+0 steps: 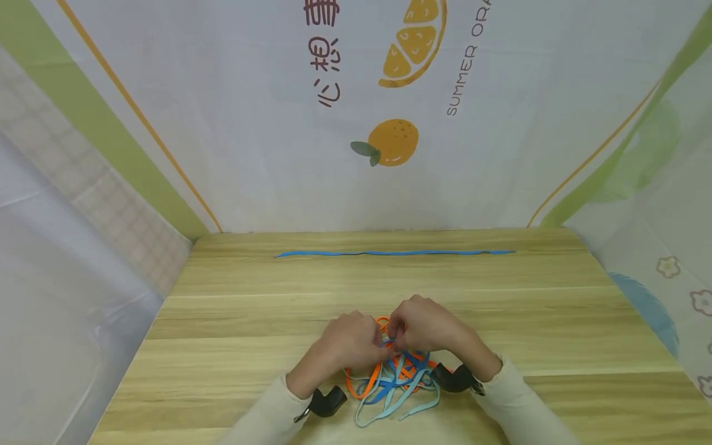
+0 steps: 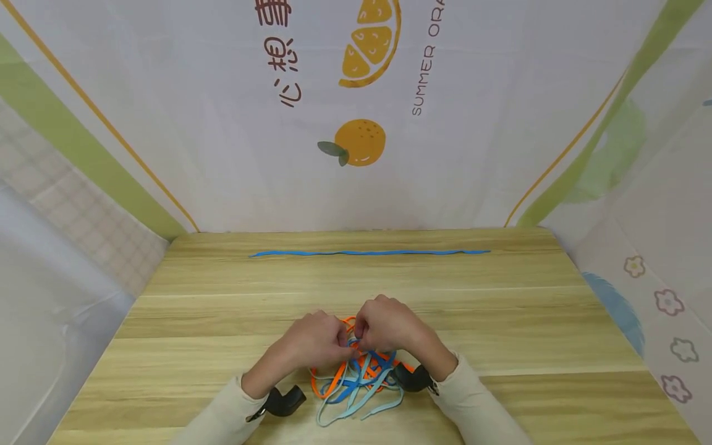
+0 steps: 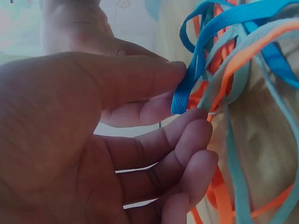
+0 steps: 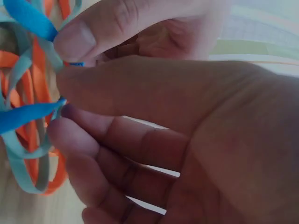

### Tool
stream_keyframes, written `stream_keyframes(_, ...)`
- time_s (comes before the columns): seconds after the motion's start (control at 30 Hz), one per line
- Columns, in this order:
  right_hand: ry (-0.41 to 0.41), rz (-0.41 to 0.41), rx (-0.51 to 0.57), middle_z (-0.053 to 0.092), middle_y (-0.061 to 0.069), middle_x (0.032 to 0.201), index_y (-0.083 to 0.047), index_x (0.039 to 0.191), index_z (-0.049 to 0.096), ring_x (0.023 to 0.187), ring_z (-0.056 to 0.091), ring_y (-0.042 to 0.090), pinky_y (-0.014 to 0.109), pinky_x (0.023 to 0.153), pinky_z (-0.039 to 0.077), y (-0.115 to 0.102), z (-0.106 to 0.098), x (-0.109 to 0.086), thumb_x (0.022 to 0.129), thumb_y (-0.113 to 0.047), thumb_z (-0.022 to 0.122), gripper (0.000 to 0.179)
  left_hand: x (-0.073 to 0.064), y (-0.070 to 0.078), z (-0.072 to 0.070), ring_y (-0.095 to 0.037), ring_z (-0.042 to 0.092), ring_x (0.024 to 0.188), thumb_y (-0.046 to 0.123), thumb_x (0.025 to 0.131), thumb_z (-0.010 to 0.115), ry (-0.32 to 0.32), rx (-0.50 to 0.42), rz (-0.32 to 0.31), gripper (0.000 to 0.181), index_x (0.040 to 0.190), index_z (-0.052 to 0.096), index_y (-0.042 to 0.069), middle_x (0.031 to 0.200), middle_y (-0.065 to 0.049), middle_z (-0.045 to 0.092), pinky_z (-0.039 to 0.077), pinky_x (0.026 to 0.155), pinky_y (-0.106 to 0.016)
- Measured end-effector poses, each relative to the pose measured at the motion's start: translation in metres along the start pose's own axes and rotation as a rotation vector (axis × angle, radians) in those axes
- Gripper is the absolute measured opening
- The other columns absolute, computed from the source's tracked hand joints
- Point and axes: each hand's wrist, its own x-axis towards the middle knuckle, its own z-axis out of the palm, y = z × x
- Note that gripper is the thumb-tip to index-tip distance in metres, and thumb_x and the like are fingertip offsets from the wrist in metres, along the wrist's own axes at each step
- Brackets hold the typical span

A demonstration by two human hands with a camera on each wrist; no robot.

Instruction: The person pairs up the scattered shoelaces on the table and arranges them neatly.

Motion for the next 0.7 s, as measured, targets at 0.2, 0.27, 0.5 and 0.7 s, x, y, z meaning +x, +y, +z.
stream_keyframes(0.2,-0.003,-0.049,0.006,0.063,-0.018,0.067,-0.017,0.079,0.079,0.061,0.054,-0.001,0.024,0.06,0.049,0.0,0.004,0.0,0.079,0.001,0.083,0.019,0.002,-0.003,0.002,-0.003,0.03,0.045,0.034,0.097,0.081,-0.007,-0.014,0.022,0.061,0.05,0.044,0.022,0.045,0.016,0.028,0.021,0.046,-0.022)
stream_keyframes(0.27,0.0,-0.061,0.009,0.066,-0.017,0.068,-0.017,0.079,0.08,0.06,0.055,-0.001,0.024,0.06,0.05,0.001,0.003,0.001,0.078,0.002,0.082,0.02,0.003,-0.003,0.0,-0.003,0.031,0.044,0.028,0.095,0.08,-0.002,-0.033,0.032,0.057,0.05,0.044,0.023,0.045,0.016,0.028,0.022,0.046,-0.021)
stream_keyframes(0.5,0.019,-0.108,0.017,0.07,-0.018,0.074,-0.018,0.082,0.083,0.062,0.055,-0.002,0.023,0.061,0.051,0.0,0.0,0.001,0.082,0.001,0.081,0.019,-0.001,-0.004,-0.009,-0.003,0.032,0.046,0.014,0.093,0.077,-0.005,-0.146,0.08,0.047,0.054,0.052,0.023,0.049,0.016,0.031,0.023,0.046,-0.021)
stream_keyframes(0.7,0.018,-0.13,0.041,0.072,-0.02,0.076,-0.018,0.084,0.086,0.063,0.056,-0.002,0.024,0.062,0.051,-0.002,-0.005,-0.001,0.085,-0.004,0.085,0.014,-0.005,-0.004,-0.015,-0.003,0.034,0.046,0.008,0.094,0.075,-0.005,-0.23,0.113,0.03,0.067,0.069,0.017,0.052,0.015,0.038,0.025,0.046,-0.019)
